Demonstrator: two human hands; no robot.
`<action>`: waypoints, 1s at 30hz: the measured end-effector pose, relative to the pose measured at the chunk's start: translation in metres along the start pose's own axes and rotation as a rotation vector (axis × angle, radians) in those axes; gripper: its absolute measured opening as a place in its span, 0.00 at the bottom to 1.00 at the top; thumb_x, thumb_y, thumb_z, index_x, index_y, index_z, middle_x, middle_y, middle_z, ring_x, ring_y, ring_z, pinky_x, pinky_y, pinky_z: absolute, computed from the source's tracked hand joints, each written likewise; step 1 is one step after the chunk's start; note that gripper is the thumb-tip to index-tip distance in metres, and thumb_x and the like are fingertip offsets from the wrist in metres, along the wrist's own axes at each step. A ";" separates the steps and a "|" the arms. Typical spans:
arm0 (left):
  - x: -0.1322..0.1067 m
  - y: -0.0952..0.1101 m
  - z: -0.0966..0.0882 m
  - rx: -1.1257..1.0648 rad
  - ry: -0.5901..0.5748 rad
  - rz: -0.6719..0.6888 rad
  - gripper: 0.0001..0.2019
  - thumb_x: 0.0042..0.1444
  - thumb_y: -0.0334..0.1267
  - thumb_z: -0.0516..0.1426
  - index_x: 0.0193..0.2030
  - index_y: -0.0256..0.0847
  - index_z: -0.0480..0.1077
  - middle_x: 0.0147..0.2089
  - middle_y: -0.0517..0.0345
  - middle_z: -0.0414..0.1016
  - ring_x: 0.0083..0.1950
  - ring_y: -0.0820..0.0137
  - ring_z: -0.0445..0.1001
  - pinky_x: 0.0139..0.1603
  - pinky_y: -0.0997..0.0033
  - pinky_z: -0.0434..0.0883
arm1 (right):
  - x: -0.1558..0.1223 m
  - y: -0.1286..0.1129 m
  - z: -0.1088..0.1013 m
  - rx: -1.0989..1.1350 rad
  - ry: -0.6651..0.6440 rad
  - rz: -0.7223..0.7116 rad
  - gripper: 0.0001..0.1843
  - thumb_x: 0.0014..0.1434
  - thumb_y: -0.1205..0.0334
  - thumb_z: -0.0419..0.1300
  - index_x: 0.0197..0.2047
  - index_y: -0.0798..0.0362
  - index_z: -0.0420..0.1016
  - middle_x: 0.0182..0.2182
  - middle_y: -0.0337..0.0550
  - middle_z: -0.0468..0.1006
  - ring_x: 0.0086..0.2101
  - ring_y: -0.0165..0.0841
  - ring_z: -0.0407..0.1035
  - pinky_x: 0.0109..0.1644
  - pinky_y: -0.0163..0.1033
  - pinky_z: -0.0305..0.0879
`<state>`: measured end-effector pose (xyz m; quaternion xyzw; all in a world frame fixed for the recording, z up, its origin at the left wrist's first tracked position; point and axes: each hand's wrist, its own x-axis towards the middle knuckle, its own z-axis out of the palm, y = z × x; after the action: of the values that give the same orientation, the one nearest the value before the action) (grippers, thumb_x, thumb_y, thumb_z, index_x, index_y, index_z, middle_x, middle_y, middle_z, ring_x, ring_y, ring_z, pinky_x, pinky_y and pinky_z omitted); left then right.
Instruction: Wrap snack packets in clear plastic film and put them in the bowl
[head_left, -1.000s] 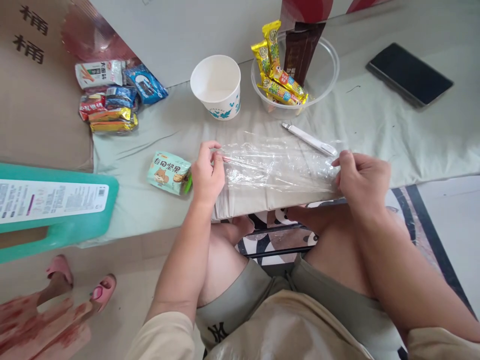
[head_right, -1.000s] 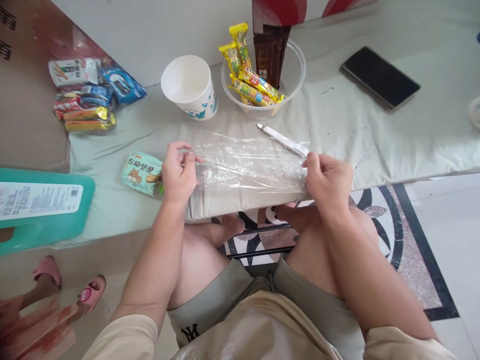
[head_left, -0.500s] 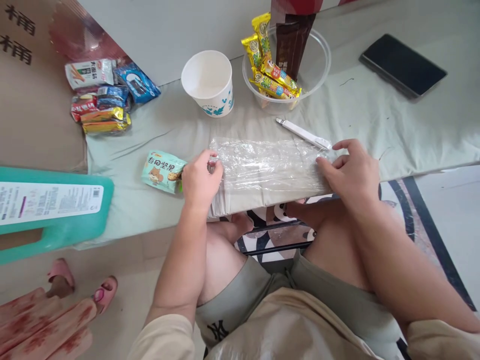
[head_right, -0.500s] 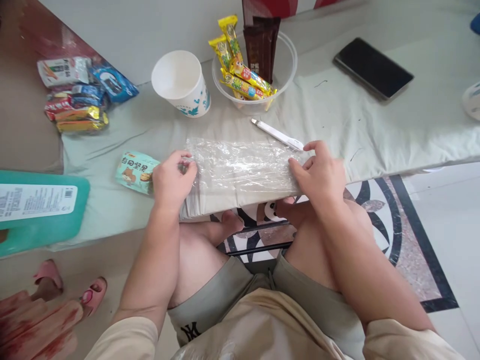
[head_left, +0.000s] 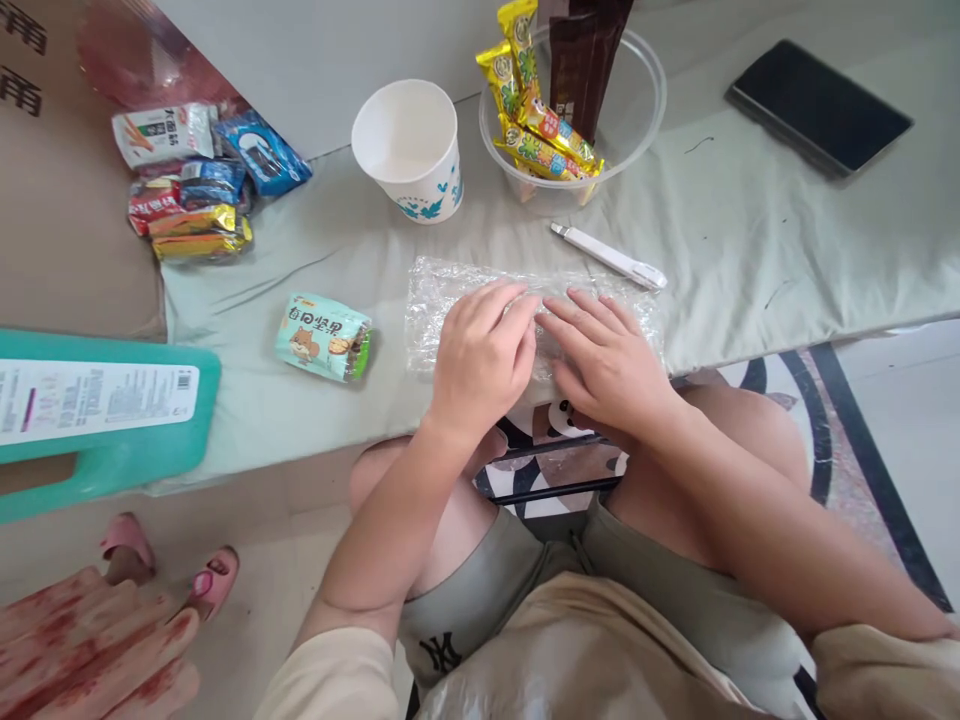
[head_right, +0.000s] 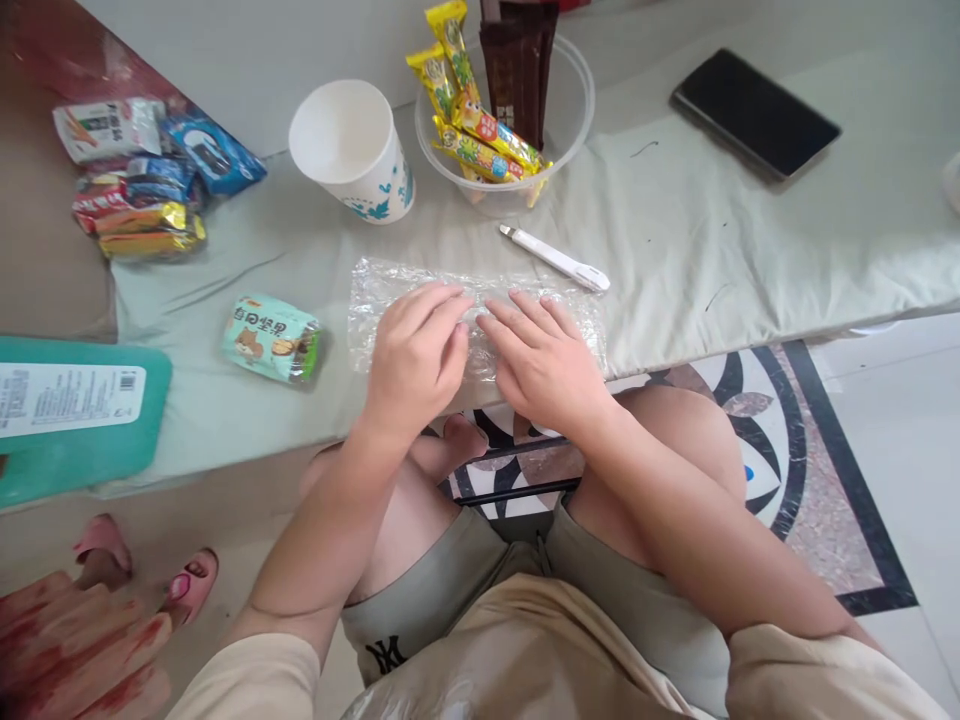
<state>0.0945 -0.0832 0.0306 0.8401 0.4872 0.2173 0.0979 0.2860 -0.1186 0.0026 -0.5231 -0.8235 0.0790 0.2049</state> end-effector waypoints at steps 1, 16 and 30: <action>0.004 -0.001 0.007 0.023 -0.076 -0.037 0.20 0.70 0.34 0.48 0.63 0.40 0.73 0.66 0.46 0.75 0.71 0.56 0.69 0.73 0.50 0.63 | 0.001 -0.003 0.002 -0.034 -0.063 0.037 0.29 0.67 0.63 0.52 0.69 0.54 0.68 0.69 0.51 0.69 0.70 0.50 0.59 0.73 0.58 0.55; 0.008 -0.044 0.002 0.084 -0.071 -0.048 0.21 0.67 0.40 0.53 0.63 0.39 0.74 0.70 0.43 0.71 0.73 0.53 0.66 0.75 0.48 0.61 | -0.013 0.000 -0.009 -0.161 -0.163 0.303 0.32 0.69 0.50 0.54 0.71 0.56 0.65 0.73 0.60 0.61 0.70 0.55 0.59 0.69 0.63 0.62; -0.024 0.007 0.006 0.024 -0.453 0.327 0.27 0.62 0.27 0.57 0.68 0.46 0.68 0.73 0.50 0.69 0.76 0.53 0.63 0.75 0.42 0.60 | -0.023 0.019 -0.045 0.548 0.115 0.647 0.14 0.64 0.60 0.54 0.48 0.48 0.76 0.34 0.42 0.84 0.29 0.35 0.78 0.37 0.44 0.75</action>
<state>0.0922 -0.1074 0.0214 0.9359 0.3134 0.0310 0.1582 0.3297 -0.1346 0.0308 -0.6842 -0.5529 0.3259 0.3464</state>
